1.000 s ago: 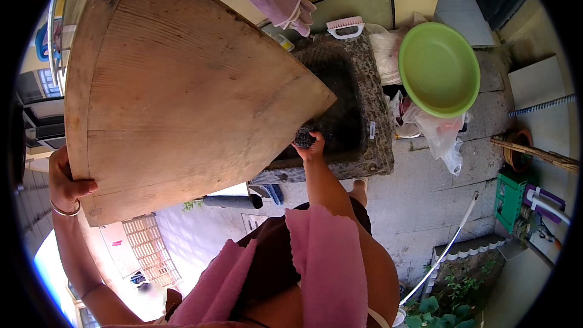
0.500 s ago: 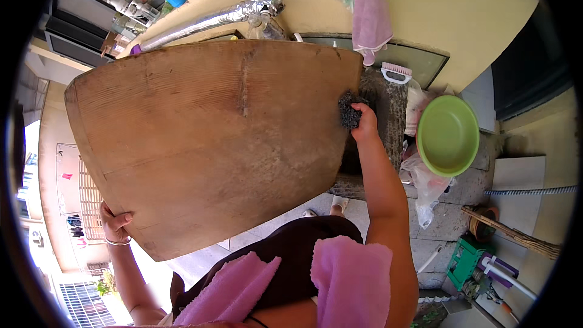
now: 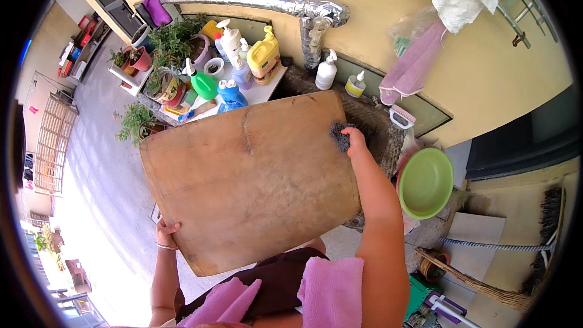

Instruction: The person scrubs a large wooden cutting board with a steel wool pad under running water at an outdoor sink. They rinse the board, flip it to clean both sides, and then carry it to a nearby table to set it down.

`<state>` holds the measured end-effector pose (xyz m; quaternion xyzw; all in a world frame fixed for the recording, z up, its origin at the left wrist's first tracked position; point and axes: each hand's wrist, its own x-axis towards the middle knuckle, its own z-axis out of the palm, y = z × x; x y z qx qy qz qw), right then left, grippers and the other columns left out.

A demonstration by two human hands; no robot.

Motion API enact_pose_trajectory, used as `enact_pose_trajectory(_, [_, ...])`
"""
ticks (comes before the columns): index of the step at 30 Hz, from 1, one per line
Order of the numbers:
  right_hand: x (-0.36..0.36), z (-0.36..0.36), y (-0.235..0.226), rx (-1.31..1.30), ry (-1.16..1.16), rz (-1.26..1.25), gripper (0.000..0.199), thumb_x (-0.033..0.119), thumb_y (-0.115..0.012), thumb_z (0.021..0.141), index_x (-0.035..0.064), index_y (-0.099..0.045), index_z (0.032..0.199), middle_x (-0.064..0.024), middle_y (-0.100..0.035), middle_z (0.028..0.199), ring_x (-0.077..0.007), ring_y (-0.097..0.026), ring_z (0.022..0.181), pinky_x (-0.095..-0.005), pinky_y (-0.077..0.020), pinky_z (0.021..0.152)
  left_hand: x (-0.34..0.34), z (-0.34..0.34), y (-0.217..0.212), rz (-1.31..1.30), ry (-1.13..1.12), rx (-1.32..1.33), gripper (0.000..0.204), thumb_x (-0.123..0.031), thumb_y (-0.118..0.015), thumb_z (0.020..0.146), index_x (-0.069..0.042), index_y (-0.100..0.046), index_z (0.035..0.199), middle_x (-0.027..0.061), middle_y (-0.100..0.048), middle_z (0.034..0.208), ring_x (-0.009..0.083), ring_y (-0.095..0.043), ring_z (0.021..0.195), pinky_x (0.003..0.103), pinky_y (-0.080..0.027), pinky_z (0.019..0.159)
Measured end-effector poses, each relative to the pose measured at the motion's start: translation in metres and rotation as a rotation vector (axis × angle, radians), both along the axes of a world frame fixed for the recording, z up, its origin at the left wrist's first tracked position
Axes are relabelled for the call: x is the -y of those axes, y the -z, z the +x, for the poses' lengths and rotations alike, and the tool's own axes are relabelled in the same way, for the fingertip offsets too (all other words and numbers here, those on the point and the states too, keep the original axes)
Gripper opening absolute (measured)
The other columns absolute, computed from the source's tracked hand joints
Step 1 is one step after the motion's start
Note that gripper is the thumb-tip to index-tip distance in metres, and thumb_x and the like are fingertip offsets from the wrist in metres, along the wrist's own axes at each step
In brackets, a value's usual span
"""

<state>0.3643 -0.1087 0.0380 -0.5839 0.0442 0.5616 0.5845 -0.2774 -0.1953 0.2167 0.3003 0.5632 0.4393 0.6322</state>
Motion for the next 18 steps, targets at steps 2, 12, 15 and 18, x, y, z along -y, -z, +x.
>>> enact_pose_trajectory(2, [-0.028,0.005,0.034,0.027,-0.071,-0.03,0.009,0.007,-0.062,0.07,0.0037,-0.061,0.079,-0.0104,-0.065,0.077,-0.0278,-0.065,0.067,-0.0407,-0.054,0.061,0.01,0.006,0.027,-0.064,-0.057,0.026,0.054,0.002,-0.065,0.061,0.01,-0.057,0.113,0.0192,-0.067,0.106,0.0326,-0.066,0.094,0.044,-0.053,0.088])
enact_pose_trajectory(12, [-0.147,0.015,0.167,0.104,-0.3,-0.15,0.011,0.008,-0.063,0.067,0.0037,-0.061,0.077,-0.0103,-0.063,0.074,-0.0284,-0.063,0.064,-0.04,-0.0527,0.058,0.041,0.059,0.103,-0.275,-0.273,0.038,0.056,0.001,-0.068,0.065,0.007,-0.054,0.119,0.017,-0.066,0.111,0.0334,-0.065,0.099,0.045,-0.052,0.091])
enact_pose_trajectory(15, [-0.169,0.012,0.192,0.162,-0.328,-0.2,0.01,0.008,-0.063,0.065,0.0043,-0.061,0.074,-0.0103,-0.063,0.074,-0.0286,-0.062,0.061,-0.0411,-0.0521,0.056,0.042,0.085,0.108,-0.251,-0.303,0.083,0.058,0.001,-0.068,0.065,0.005,-0.054,0.121,0.0155,-0.065,0.113,0.0326,-0.063,0.103,0.044,-0.051,0.094])
enact_pose_trajectory(18, [-0.189,0.027,0.213,0.183,-0.35,-0.236,0.01,0.009,-0.064,0.066,0.0041,-0.062,0.074,-0.0104,-0.063,0.074,-0.0282,-0.062,0.063,-0.0411,-0.0522,0.058,0.039,0.108,0.107,-0.263,-0.269,0.148,0.061,0.001,-0.067,0.062,0.002,-0.055,0.122,0.0139,-0.065,0.114,0.0318,-0.062,0.106,0.043,-0.05,0.095])
